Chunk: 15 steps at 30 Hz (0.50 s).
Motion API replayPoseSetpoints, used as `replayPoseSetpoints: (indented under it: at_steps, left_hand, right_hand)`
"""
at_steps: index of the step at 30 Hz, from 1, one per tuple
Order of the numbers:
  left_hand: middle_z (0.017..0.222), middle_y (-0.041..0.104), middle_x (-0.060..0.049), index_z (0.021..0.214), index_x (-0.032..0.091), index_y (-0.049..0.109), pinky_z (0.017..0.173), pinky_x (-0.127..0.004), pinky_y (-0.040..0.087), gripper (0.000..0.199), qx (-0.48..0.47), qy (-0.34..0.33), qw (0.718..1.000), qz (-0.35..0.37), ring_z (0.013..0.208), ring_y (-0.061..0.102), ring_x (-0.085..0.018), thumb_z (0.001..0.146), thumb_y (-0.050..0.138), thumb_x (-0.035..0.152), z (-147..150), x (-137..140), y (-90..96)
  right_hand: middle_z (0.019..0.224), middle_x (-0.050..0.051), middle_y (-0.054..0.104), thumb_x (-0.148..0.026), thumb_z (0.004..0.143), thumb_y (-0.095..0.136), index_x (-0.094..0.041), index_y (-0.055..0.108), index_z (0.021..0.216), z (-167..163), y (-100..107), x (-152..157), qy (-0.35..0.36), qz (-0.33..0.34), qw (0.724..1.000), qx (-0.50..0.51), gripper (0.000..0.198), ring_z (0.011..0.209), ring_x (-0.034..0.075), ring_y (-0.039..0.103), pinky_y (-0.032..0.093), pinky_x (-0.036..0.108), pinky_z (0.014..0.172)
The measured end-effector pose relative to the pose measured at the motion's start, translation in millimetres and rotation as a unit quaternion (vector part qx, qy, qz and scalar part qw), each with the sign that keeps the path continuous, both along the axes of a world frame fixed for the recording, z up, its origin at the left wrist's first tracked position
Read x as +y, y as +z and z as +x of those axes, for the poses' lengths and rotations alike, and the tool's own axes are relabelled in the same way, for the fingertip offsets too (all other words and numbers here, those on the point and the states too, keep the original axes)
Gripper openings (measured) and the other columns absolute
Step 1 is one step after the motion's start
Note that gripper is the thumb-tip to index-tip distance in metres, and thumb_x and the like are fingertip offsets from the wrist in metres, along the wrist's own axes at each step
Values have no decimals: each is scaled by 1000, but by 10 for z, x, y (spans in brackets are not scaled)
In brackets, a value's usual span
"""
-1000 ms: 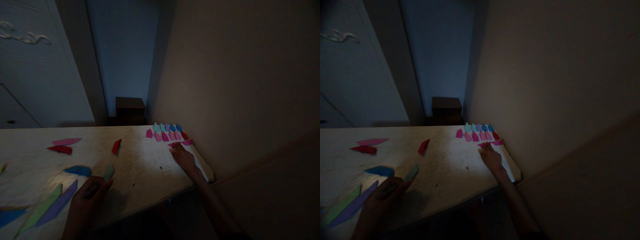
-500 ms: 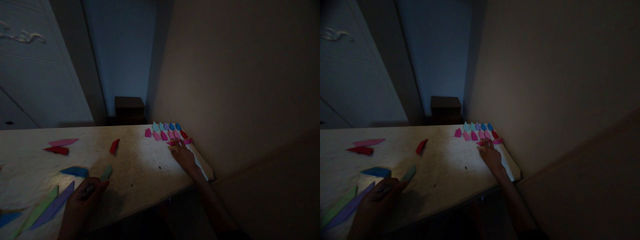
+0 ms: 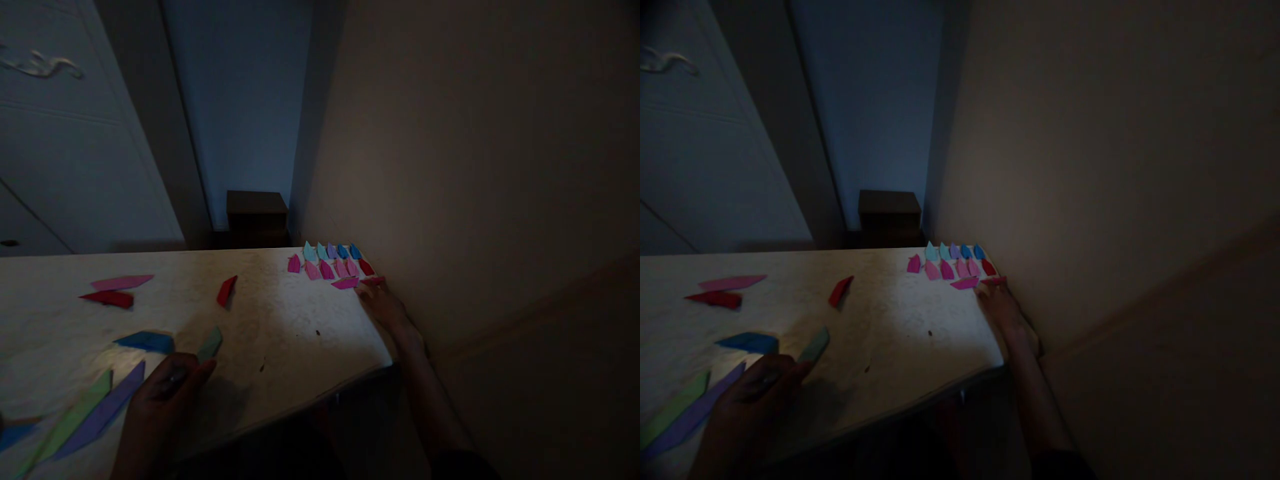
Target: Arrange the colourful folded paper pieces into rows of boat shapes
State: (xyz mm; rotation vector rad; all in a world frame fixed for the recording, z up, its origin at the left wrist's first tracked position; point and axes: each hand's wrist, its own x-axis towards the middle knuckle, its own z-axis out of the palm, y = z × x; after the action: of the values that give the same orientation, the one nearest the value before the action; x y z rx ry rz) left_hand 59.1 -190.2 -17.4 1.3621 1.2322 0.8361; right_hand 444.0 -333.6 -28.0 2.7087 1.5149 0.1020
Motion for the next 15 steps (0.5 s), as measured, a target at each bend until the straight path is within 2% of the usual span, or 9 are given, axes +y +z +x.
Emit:
replayPoseSetpoints:
  at_steps: [5, 9, 15]
  left_hand:
    - [51, 45, 7, 63, 20, 52, 40, -18, 28, 53, -8, -12, 1000, -3, 44, 38, -8, 50, 74, 67, -1, -12, -15]
    - [50, 42, 7, 64, 19, 52, 40, -18, 27, 53, -8, -2, 1000, 7, 43, 37, -8, 53, 73, 67, 8, -39, 6]
    - [50, 42, 8, 66, 19, 51, 40, -19, 26, 57, 2, -15, 1000, -10, 43, 36, -8, 50, 73, 69, 0, -34, 14]
  right_hand:
    - [136, 8, 54, -24, 90, 46, -28, 61, 118, 18, 7, -2, 8, 5, 1000, 0, 32, 127, 30, 46, 41, 44, 99]
    - [136, 6, 55, -28, 90, 48, -31, 58, 123, 16, 2, -12, -3, 13, 1000, -2, 35, 127, 32, 46, 44, 45, 95]
    - [136, 4, 55, -26, 90, 47, -34, 59, 124, 37, -18, -14, 29, -7, 1000, -4, 36, 128, 30, 45, 41, 44, 100]
